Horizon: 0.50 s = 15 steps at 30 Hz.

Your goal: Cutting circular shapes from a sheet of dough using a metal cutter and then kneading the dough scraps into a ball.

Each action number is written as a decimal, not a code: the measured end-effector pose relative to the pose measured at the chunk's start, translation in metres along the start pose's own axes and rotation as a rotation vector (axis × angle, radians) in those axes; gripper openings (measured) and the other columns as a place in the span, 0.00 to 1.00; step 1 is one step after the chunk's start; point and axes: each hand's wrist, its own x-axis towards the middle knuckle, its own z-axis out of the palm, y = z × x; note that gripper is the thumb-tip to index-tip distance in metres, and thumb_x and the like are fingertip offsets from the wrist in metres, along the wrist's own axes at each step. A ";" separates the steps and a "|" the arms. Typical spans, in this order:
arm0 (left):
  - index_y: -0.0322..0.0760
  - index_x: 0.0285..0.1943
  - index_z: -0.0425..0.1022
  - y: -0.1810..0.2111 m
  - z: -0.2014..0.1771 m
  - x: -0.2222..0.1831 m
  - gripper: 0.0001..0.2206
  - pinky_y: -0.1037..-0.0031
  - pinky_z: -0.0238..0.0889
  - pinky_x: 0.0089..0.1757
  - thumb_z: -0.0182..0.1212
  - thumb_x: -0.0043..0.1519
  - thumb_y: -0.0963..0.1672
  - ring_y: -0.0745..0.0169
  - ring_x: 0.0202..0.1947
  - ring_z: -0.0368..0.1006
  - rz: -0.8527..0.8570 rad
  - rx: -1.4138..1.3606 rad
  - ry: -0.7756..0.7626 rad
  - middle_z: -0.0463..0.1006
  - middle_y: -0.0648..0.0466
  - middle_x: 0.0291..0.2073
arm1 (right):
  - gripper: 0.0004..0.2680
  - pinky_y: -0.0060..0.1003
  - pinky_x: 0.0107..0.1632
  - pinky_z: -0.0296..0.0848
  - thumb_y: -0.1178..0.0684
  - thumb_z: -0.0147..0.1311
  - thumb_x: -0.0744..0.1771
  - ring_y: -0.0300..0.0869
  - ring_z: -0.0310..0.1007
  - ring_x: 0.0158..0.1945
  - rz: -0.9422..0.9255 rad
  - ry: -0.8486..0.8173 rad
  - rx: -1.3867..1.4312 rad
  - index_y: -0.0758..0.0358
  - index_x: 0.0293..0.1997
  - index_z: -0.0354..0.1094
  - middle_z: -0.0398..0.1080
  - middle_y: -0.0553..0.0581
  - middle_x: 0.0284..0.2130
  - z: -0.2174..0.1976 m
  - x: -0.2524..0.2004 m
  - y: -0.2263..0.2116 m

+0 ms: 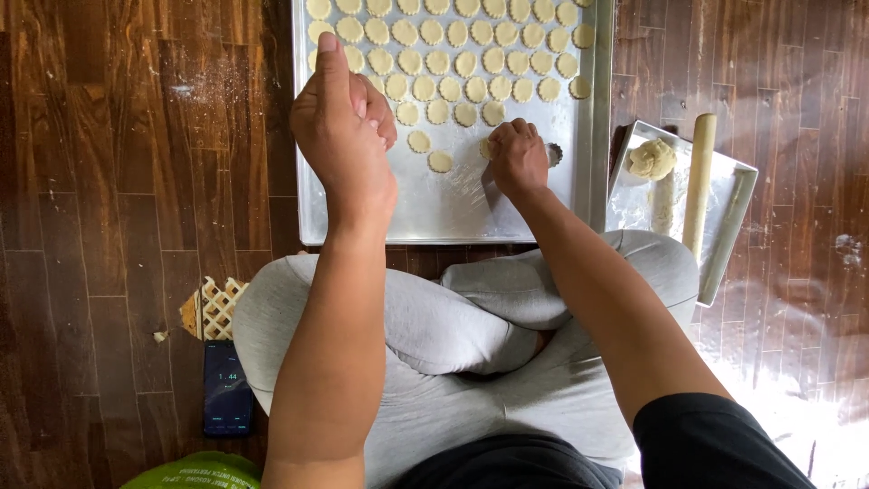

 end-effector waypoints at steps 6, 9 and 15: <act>0.47 0.18 0.56 -0.002 -0.002 0.002 0.21 0.78 0.43 0.18 0.54 0.61 0.53 0.74 0.12 0.46 0.007 0.012 -0.005 0.54 0.62 0.11 | 0.01 0.44 0.50 0.65 0.58 0.48 0.69 0.48 0.64 0.42 -0.032 -0.083 -0.127 0.59 0.39 0.65 0.65 0.56 0.39 0.017 0.002 0.009; 0.47 0.17 0.56 -0.002 -0.001 0.003 0.21 0.78 0.42 0.18 0.56 0.61 0.53 0.74 0.11 0.46 -0.006 -0.003 0.005 0.54 0.62 0.10 | 0.01 0.46 0.53 0.66 0.59 0.47 0.69 0.50 0.66 0.45 0.113 -0.160 -0.054 0.58 0.40 0.63 0.66 0.55 0.40 0.010 0.001 0.001; 0.48 0.17 0.56 -0.004 -0.001 0.002 0.21 0.78 0.44 0.17 0.55 0.62 0.53 0.73 0.11 0.47 0.026 0.007 -0.012 0.54 0.62 0.10 | 0.02 0.44 0.51 0.62 0.56 0.45 0.69 0.48 0.66 0.40 0.087 -0.117 0.017 0.59 0.39 0.63 0.70 0.54 0.34 0.002 -0.001 -0.003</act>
